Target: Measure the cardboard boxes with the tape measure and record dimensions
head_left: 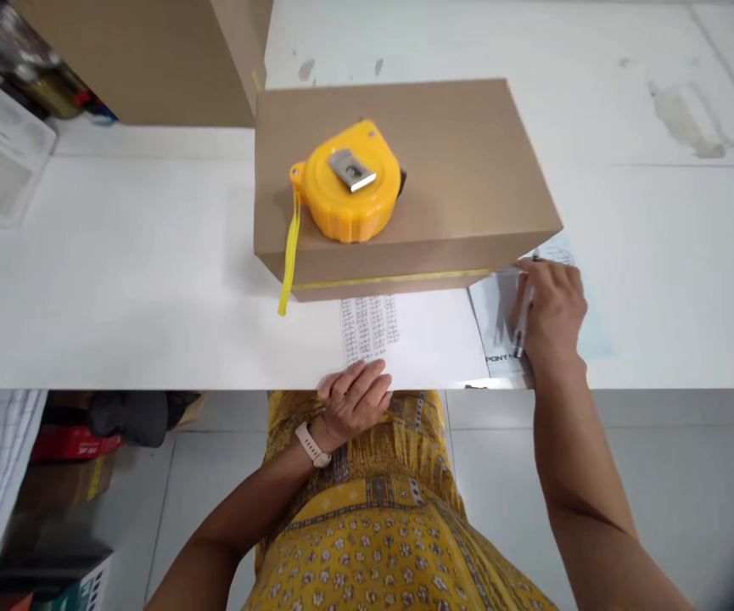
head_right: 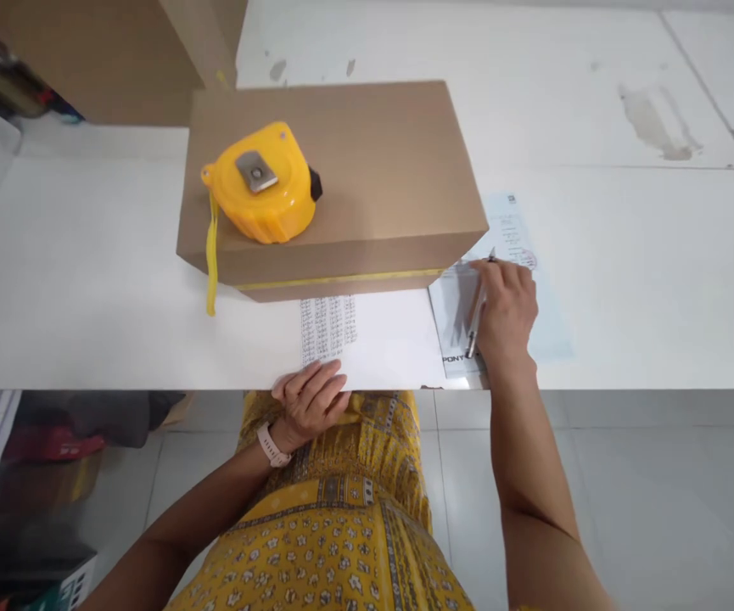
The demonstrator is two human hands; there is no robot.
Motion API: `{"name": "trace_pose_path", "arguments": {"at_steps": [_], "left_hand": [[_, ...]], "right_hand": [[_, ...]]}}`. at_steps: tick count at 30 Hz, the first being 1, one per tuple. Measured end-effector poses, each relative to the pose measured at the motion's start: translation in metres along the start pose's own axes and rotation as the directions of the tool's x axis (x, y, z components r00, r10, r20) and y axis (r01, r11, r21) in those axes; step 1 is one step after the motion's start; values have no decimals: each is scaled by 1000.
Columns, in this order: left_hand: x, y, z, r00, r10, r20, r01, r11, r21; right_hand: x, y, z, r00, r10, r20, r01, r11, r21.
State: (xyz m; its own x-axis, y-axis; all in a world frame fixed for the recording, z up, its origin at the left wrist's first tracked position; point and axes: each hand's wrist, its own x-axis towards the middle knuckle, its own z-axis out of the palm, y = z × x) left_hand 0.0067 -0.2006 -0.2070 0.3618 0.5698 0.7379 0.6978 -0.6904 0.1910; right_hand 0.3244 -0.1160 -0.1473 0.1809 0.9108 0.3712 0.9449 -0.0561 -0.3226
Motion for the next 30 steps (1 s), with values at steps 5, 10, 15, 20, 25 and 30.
{"name": "trace_pose_path", "arguments": {"at_steps": [5, 10, 15, 20, 25, 30], "left_hand": [[28, 16, -31, 986, -156, 64, 164, 977, -138], [105, -14, -71, 970, -140, -197, 126, 989, -83], [190, -59, -72, 974, -211, -78, 212, 977, 8], [219, -69, -59, 882, -462, 90, 471, 872, -137], [229, -58, -78, 799, -515, 312, 570, 481, -666], [250, -36, -94, 719, -457, 523, 643, 151, -751]], "right_hand": [[-2, 17, 14, 998, -68, 10, 69, 995, -78], [-6, 22, 19, 993, -47, -109, 41, 997, -60], [-8, 18, 15, 957, 40, -288, -31, 999, 35], [-8, 10, 5, 832, 44, -552, 7, 996, 90], [2, -44, -49, 761, 105, -640, 175, 917, 358], [36, -120, -107, 973, -90, 211, -161, 384, 909]]}}
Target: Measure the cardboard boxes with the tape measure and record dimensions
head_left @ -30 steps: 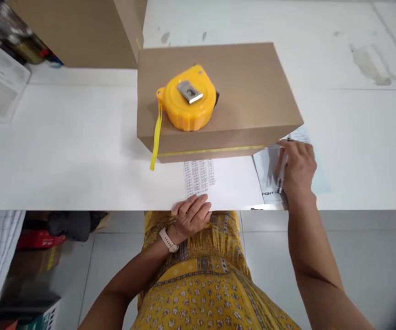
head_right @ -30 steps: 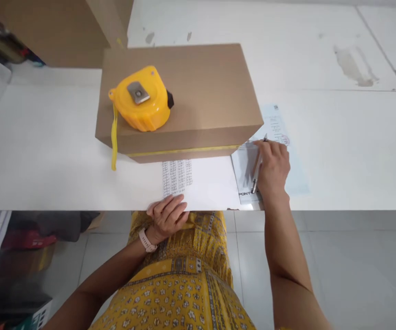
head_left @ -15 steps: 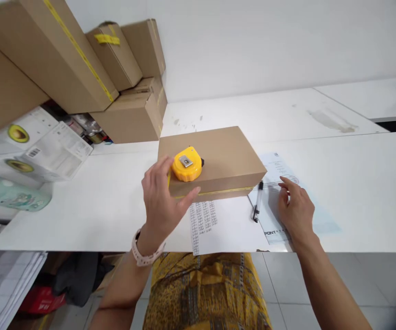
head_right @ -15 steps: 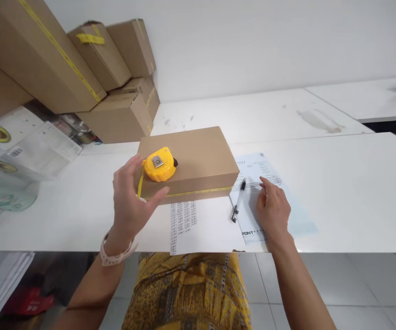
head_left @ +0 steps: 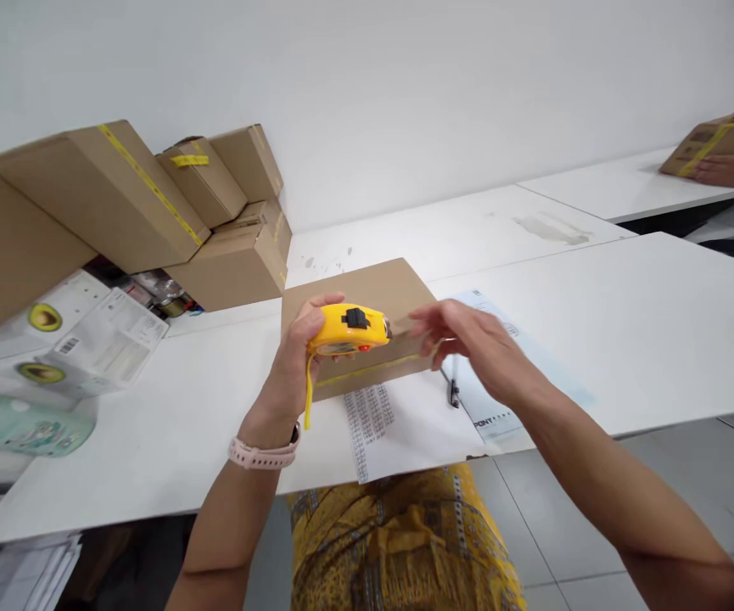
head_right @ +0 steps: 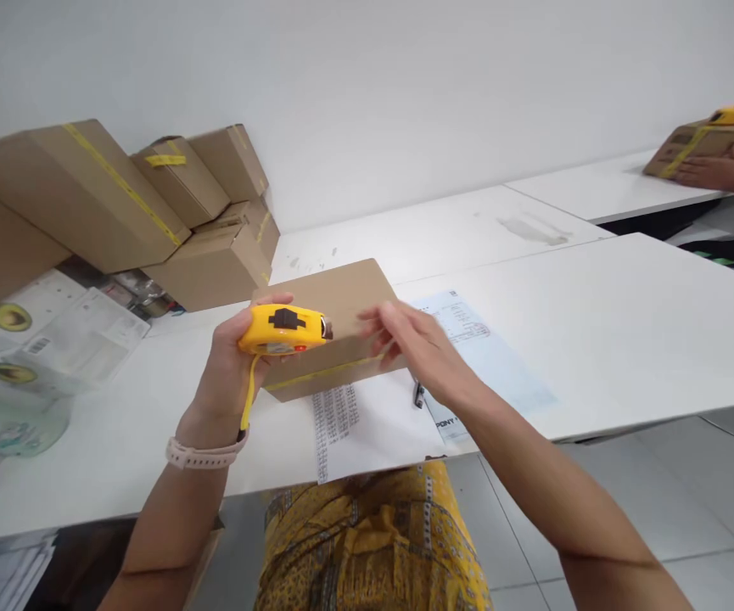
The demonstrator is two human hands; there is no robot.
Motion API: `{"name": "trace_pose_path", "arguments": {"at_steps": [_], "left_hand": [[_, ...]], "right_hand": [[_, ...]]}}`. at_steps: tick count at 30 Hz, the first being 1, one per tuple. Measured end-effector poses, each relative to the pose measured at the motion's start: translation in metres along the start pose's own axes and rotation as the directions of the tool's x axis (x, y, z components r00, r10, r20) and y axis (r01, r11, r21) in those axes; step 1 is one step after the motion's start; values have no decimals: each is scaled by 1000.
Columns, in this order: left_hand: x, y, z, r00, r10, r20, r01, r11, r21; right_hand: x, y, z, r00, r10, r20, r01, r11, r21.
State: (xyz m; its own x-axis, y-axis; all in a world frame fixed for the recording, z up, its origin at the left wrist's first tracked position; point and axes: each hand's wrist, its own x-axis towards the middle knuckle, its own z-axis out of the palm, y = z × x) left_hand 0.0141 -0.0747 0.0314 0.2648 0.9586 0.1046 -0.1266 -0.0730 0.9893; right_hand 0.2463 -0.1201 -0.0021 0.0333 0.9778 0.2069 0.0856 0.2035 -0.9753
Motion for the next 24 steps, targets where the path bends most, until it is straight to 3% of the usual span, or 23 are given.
{"name": "trace_pose_path", "arguments": {"at_steps": [2, 4, 9, 12, 16, 19, 21, 24], "left_hand": [[1, 3, 4, 999, -32, 1, 32, 999, 4], [2, 2, 4, 999, -42, -5, 43, 998, 48], [6, -3, -5, 998, -63, 3, 63, 991, 122], [13, 3, -20, 994, -90, -65, 96, 991, 94], [30, 13, -64, 982, -58, -177, 77, 992, 105], [44, 13, -110, 967, -112, -228, 150, 976, 156], [51, 9, -137, 954, -159, -254, 207, 963, 175], [57, 4, -165, 944, -213, -252, 262, 948, 182]], "right_hand": [[13, -13, 13, 967, 133, 216, -160, 980, 115], [22, -16, 23, 937, 184, 298, -231, 964, 131], [33, -14, 37, 941, 139, 309, -173, 981, 85], [48, -16, 25, 965, 92, 246, -132, 979, 154], [81, -3, -20, 995, 57, 76, -70, 980, 186], [99, 24, -53, 993, 117, 23, -119, 984, 130], [105, 43, -66, 985, 171, -10, -170, 982, 83], [108, 65, -68, 972, 229, -50, -226, 973, 55]]}}
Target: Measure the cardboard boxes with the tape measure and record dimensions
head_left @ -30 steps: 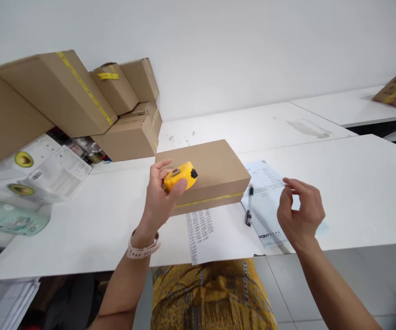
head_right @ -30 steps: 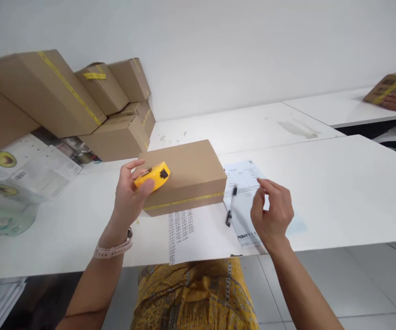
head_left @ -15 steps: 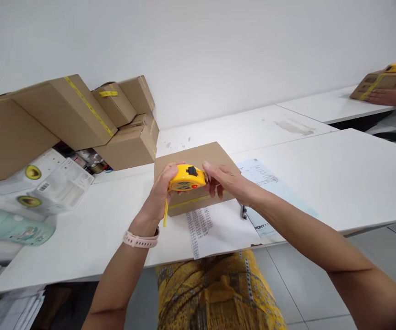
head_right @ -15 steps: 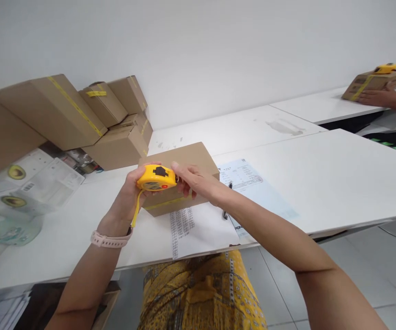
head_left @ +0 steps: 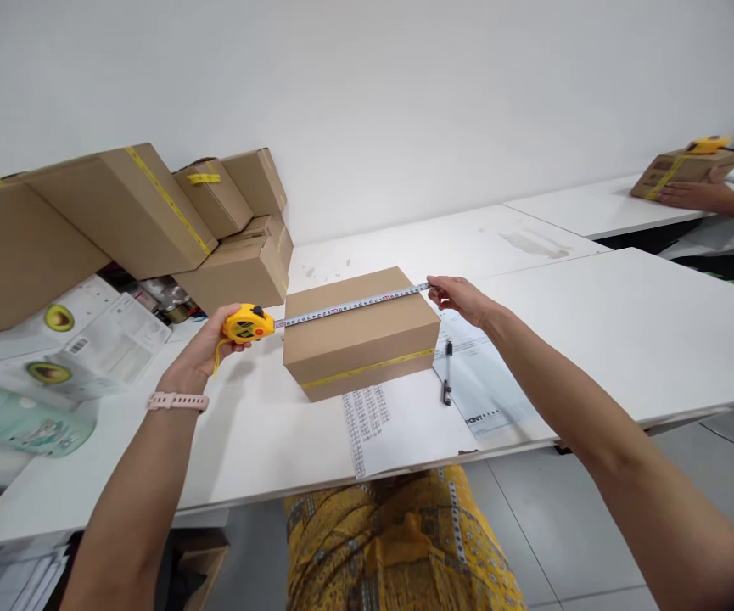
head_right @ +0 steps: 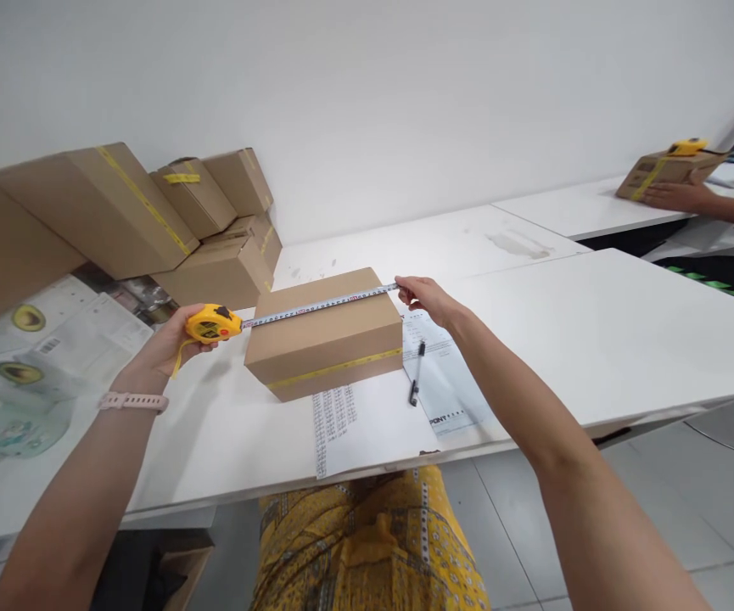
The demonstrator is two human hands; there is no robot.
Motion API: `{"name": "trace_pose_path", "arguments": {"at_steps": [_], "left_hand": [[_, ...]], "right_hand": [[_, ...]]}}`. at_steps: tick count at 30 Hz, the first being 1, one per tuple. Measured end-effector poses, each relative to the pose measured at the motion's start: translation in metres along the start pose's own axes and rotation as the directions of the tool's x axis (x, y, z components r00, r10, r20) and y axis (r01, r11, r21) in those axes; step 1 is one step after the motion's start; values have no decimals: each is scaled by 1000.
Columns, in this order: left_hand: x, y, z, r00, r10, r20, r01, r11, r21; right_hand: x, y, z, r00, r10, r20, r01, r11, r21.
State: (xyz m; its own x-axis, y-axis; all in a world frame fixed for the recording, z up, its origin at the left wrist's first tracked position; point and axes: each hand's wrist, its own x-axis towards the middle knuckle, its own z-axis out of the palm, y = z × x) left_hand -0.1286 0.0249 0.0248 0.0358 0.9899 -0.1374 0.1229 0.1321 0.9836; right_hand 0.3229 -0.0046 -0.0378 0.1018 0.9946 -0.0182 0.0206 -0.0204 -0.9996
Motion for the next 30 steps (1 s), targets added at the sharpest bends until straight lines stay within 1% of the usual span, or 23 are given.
{"name": "trace_pose_path", "arguments": {"at_steps": [2, 4, 8, 10, 13, 15, 18, 21, 25, 30], "left_hand": [[3, -2, -7, 1000, -15, 12, 15, 1000, 6], [3, -2, -8, 1000, -13, 18, 12, 1000, 14], [0, 0, 1, 998, -23, 63, 21, 999, 29], [-1, 1, 6, 996, -27, 87, 25, 999, 26], [-1, 1, 9, 997, -14, 77, 12, 1000, 20], [-2, 1, 9, 998, -1, 62, -1, 1000, 25], [0, 1, 6, 996, 1, 87, -5, 999, 47], [6, -2, 0, 995, -13, 101, 10, 1000, 30], [16, -11, -6, 994, -14, 105, 17, 1000, -26], [19, -15, -5, 993, -20, 113, 21, 1000, -8]], "right_hand": [[3, 6, 5, 1000, -1, -19, 1, 1000, 6], [5, 7, 11, 1000, -19, -16, 18, 1000, -19], [6, 0, 22, 999, -39, 32, 44, 985, -165], [5, -2, 27, 999, -31, 8, 32, 970, -241], [4, -2, 30, 999, 21, -35, -30, 952, -304], [3, 1, 31, 997, 61, -43, -70, 953, -296], [3, 6, 32, 994, 100, -53, -110, 963, -246], [3, 8, 34, 990, 134, -31, -138, 968, -211], [2, 8, 36, 990, 122, -66, -133, 969, -208], [2, 9, 37, 990, 109, -86, -124, 973, -196]]}}
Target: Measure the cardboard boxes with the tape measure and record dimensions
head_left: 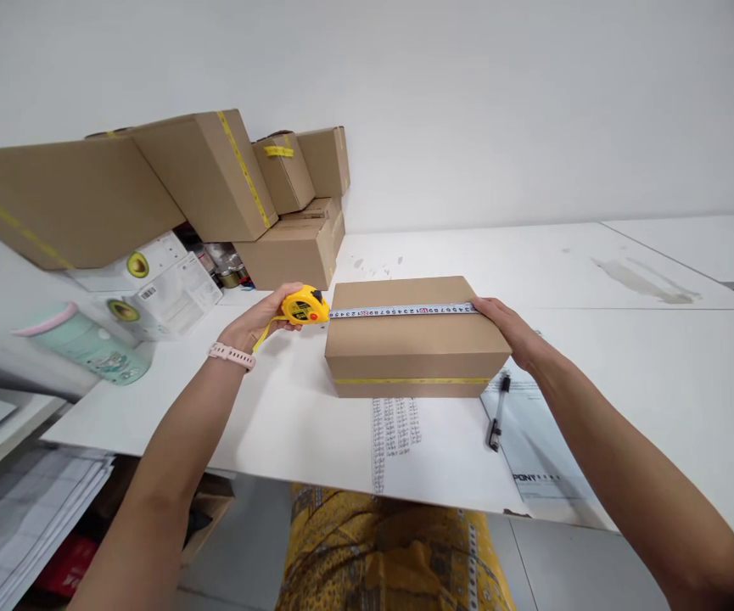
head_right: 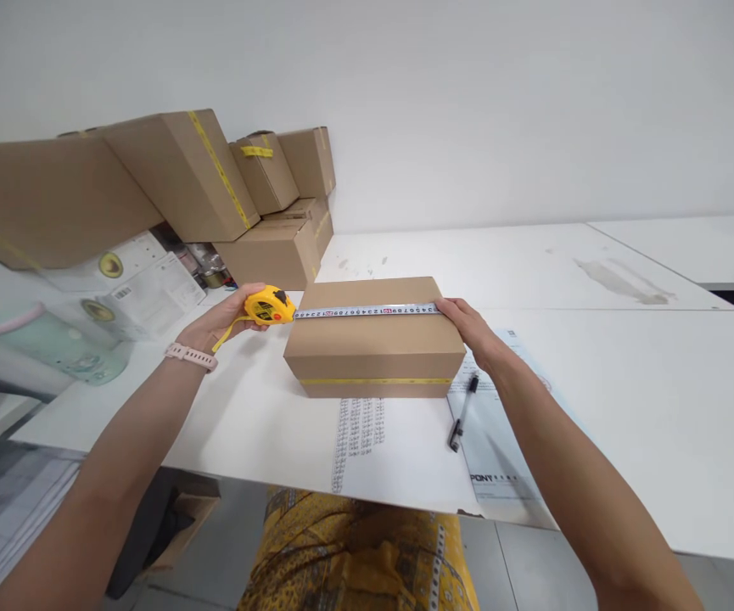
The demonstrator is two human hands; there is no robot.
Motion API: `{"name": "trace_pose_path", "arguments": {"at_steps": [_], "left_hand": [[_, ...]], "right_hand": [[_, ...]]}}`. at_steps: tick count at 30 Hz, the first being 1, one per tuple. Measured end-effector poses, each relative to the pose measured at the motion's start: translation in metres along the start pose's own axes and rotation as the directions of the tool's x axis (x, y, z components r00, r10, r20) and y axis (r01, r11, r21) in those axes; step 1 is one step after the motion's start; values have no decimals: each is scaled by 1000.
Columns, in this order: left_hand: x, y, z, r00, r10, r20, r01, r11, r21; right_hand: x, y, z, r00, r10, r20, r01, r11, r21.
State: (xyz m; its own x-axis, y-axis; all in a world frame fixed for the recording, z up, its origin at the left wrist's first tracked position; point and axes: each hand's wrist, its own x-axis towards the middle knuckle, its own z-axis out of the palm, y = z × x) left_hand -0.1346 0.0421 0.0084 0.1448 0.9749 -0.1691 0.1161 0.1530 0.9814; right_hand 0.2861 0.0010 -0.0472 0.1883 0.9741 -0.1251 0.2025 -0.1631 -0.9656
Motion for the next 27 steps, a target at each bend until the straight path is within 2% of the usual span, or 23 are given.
{"name": "trace_pose_path", "arguments": {"at_steps": [13, 18, 24, 27], "left_hand": [[2, -2, 0, 1000, 17, 2, -17, 1000, -4], [-3, 2, 4, 1000, 14, 21, -15, 1000, 16], [-20, 21, 13, 996, 73, 45, -80, 976, 201], [-36, 29, 14, 988, 133, 75, -149, 949, 278]], "right_hand": [[-2, -1, -1, 999, 32, -1, -32, 999, -3], [-3, -10, -8, 1000, 6, -3, -7, 987, -163], [-6, -22, -6, 985, -114, -131, 49, 908, -416], [-3, -26, -10, 979, -135, -150, 76, 936, -344]]}}
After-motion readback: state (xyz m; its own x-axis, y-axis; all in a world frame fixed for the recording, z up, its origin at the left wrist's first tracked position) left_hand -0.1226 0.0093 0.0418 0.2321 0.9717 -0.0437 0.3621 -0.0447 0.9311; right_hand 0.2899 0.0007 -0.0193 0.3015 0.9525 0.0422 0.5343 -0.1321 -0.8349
